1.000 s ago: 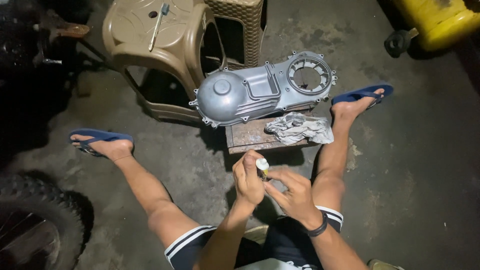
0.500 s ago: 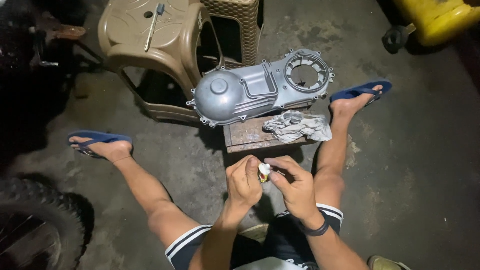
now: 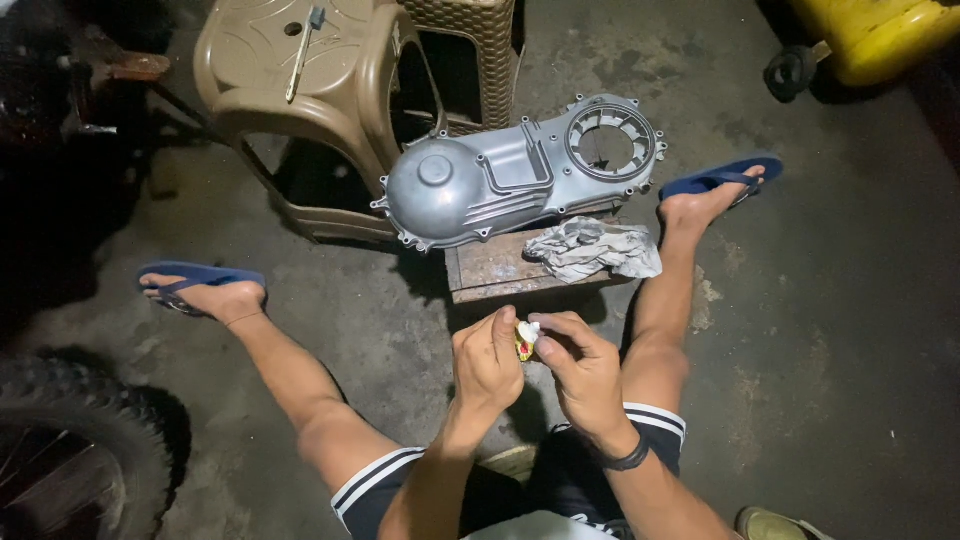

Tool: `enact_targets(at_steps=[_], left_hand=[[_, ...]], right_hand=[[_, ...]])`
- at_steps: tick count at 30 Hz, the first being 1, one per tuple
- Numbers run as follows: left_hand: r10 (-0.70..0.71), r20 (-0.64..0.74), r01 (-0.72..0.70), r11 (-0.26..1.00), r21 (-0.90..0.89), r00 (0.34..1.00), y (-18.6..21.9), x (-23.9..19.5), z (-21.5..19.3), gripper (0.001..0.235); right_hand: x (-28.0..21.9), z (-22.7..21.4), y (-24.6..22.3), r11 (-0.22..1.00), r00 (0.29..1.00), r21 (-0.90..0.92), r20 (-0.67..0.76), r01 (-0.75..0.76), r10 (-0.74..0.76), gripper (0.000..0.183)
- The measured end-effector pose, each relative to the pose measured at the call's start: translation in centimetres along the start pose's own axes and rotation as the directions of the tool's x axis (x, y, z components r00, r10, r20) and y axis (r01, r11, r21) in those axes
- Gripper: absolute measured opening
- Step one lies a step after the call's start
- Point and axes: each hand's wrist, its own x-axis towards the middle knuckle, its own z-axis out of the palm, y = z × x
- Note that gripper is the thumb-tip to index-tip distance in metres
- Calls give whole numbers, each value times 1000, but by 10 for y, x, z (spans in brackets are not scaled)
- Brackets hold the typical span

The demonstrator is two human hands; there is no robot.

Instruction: Cleaning a motorcycle engine casing with a cloth and applying sealant to the gasket surface.

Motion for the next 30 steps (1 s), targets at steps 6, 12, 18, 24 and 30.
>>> enact_targets(at_steps=[6,12,18,24,30], left_hand=[[-47,8,47,999,26,999,-5,-1,4,54],[-82,13,82,996,34,997,-9,-1,7,54],[-240,79,230,966,118,968,-7,3,4,57],[-412,172,312,853,419,895,-22,14,6,57],[-419,99,344,839,422,902,-66,14,15,52]], right_hand=[[-1,1,2,1000,1000,12,-19,-24,24,26],[0,1,2,998,997,7,-33,-64,64,28],[1,8,7,986,981,54,-107,-160,165,28],[2,15,33,900,910,267,-137,-346,391,29],[30,-2,-7,620,773,615,-25,-488,633,71]])
